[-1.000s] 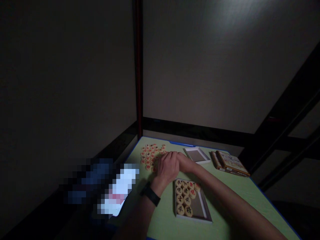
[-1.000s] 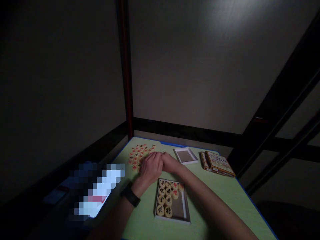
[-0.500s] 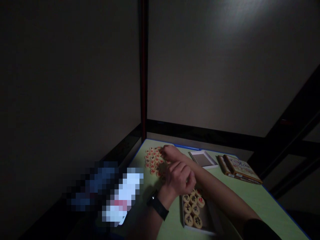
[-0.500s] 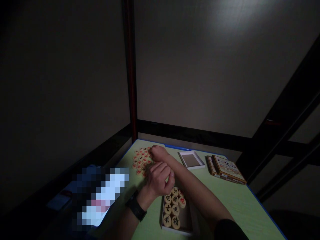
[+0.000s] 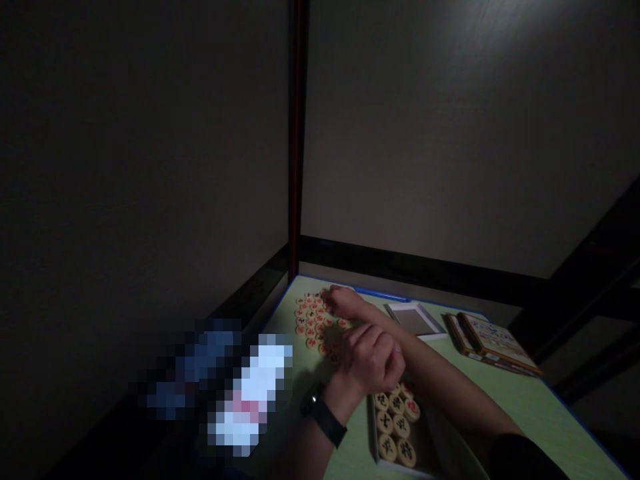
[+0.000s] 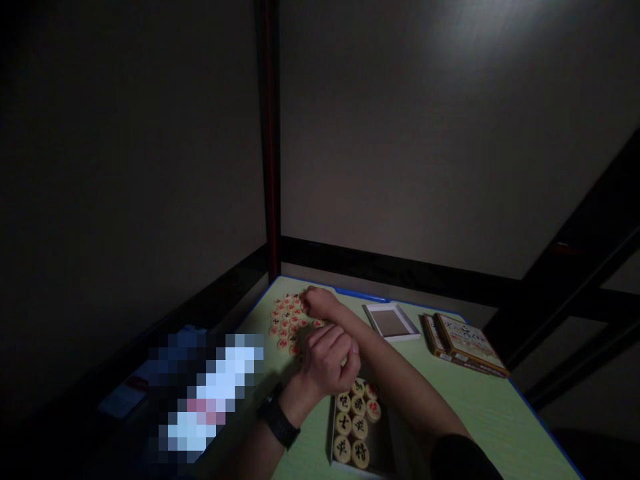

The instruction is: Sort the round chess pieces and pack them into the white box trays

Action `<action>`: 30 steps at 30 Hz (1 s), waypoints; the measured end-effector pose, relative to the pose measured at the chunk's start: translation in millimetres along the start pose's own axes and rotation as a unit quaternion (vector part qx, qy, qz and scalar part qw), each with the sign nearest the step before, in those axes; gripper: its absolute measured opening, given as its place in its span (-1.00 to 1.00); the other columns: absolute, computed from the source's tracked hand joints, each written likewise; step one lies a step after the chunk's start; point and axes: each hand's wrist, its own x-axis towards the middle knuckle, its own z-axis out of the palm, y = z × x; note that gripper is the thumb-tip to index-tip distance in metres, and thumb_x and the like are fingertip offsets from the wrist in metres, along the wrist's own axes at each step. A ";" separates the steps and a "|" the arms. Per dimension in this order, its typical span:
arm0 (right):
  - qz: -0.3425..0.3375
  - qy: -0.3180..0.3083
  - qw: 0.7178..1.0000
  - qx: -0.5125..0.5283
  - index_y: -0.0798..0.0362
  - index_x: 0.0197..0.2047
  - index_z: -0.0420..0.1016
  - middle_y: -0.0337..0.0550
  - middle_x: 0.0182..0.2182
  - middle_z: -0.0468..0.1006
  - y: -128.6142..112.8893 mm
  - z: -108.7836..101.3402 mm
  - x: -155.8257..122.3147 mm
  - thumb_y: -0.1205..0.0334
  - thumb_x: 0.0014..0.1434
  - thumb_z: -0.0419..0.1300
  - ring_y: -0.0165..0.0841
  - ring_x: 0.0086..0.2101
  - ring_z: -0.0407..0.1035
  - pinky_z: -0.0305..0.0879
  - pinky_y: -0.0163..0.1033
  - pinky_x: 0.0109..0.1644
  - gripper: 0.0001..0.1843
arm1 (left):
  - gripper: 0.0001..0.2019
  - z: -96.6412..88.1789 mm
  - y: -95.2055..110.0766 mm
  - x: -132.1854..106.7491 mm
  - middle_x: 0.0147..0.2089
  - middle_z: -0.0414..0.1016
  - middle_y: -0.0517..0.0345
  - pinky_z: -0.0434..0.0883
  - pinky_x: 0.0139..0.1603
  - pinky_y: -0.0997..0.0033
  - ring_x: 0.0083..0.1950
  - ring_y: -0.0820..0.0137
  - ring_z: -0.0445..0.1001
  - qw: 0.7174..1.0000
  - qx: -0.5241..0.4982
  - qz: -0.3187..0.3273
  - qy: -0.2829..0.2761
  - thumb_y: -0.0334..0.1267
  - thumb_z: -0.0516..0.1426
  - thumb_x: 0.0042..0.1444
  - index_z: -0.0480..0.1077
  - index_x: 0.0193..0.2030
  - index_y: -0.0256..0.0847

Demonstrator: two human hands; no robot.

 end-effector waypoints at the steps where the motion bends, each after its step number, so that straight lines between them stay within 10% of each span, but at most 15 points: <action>1: -0.002 -0.001 1.000 0.000 0.12 -0.13 0.57 0.03 -0.15 0.57 -0.2 0.3 -0.2 0.38 0.19 0.13 -0.28 -0.24 0.43 0.20 -0.30 -0.23 -0.78 | -0.74 0.0 0.0 0.2 -0.58 0.30 0.16 0.21 -0.46 0.31 -0.50 0.40 0.30 1.000 0.000 0.000 0.001 -0.34 -0.02 0.16 0.27 -0.56 -0.15; 30: -0.062 0.059 0.996 0.013 0.14 -0.16 0.54 0.00 -0.20 0.60 -8.0 4.2 13.5 0.47 0.14 0.14 -0.29 -0.20 0.40 0.19 -0.28 -0.10 -0.78 | -0.78 -1.3 -1.9 1.1 -0.55 0.34 0.14 0.26 -0.43 0.30 -0.47 0.37 0.35 1.000 0.000 -0.021 -0.005 -0.38 -0.01 0.13 0.26 -0.53 -0.14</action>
